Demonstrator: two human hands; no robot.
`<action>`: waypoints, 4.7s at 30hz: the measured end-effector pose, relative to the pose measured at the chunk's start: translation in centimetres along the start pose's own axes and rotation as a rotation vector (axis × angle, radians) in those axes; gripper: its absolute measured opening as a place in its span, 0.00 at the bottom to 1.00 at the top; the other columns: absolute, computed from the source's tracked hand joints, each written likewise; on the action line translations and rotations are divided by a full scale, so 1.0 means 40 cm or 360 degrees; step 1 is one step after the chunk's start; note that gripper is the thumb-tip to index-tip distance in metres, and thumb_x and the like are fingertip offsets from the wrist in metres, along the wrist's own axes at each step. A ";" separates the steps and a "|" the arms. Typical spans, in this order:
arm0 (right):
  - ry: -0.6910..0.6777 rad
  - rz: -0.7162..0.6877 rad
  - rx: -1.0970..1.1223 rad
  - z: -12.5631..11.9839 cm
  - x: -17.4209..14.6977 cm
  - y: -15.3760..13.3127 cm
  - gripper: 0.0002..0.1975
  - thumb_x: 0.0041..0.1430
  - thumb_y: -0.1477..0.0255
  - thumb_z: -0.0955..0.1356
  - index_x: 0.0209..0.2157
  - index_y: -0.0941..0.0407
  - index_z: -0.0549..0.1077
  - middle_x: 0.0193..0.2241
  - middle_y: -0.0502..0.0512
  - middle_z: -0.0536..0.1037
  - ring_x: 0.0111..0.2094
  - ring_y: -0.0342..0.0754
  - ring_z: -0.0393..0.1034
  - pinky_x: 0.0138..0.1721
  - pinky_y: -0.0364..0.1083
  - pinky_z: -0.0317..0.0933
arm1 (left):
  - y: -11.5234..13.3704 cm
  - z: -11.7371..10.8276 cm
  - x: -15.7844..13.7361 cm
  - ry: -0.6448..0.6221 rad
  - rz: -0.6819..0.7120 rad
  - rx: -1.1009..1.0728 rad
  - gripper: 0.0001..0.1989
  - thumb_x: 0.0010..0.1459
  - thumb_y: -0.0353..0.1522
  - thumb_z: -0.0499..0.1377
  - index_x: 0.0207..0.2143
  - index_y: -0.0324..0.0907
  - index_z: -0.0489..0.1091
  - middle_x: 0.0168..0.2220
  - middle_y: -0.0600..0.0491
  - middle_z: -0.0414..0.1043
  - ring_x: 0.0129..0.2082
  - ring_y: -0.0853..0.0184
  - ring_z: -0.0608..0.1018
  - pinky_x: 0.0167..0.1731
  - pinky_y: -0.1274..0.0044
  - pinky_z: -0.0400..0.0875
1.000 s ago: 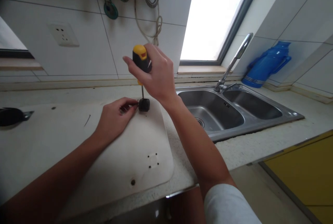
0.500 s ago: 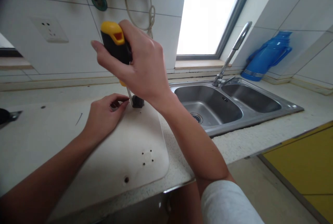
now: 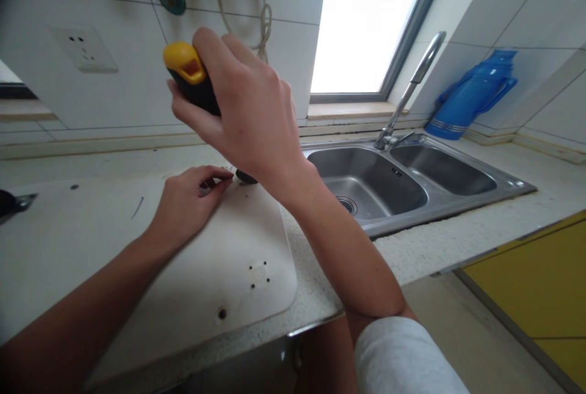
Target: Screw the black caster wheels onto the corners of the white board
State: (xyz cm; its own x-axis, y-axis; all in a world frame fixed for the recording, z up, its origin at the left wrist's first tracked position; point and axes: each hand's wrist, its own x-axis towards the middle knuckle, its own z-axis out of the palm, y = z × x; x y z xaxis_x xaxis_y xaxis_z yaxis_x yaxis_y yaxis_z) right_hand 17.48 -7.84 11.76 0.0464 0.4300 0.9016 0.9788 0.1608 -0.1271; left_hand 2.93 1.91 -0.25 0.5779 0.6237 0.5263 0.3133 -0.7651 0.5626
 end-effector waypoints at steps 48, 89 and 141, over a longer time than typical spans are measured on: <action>0.0006 -0.0092 0.0142 0.024 0.000 0.000 0.12 0.75 0.56 0.70 0.45 0.48 0.68 0.48 0.53 0.80 0.48 0.51 0.76 0.41 0.46 0.66 | 0.006 0.025 0.027 -0.0099 0.0080 0.0196 0.10 0.66 0.37 0.64 0.41 0.53 0.87 0.43 0.51 0.89 0.44 0.50 0.86 0.51 0.61 0.79; 0.0131 -0.0043 0.0219 0.019 0.001 0.031 0.10 0.79 0.60 0.67 0.45 0.51 0.66 0.47 0.53 0.81 0.44 0.48 0.74 0.41 0.47 0.62 | -0.026 0.009 0.011 -0.0215 0.0653 0.0455 0.11 0.73 0.32 0.62 0.44 0.43 0.87 0.49 0.47 0.87 0.48 0.51 0.84 0.49 0.60 0.80; 0.0013 -0.0133 0.0403 0.086 -0.052 0.016 0.17 0.76 0.51 0.67 0.46 0.50 0.66 0.39 0.50 0.74 0.39 0.46 0.73 0.40 0.46 0.68 | -0.006 0.008 -0.067 -0.0271 0.0714 0.0716 0.21 0.75 0.35 0.57 0.67 0.49 0.76 0.60 0.43 0.79 0.54 0.44 0.77 0.49 0.53 0.75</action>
State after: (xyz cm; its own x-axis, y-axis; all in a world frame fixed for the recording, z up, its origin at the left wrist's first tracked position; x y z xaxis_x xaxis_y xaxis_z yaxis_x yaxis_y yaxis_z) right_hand 17.31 -5.59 8.37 -0.0297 0.3992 0.9164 0.8981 0.4131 -0.1509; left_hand 1.53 0.38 -1.99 0.8255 0.2229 0.5185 0.2775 -0.9603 -0.0290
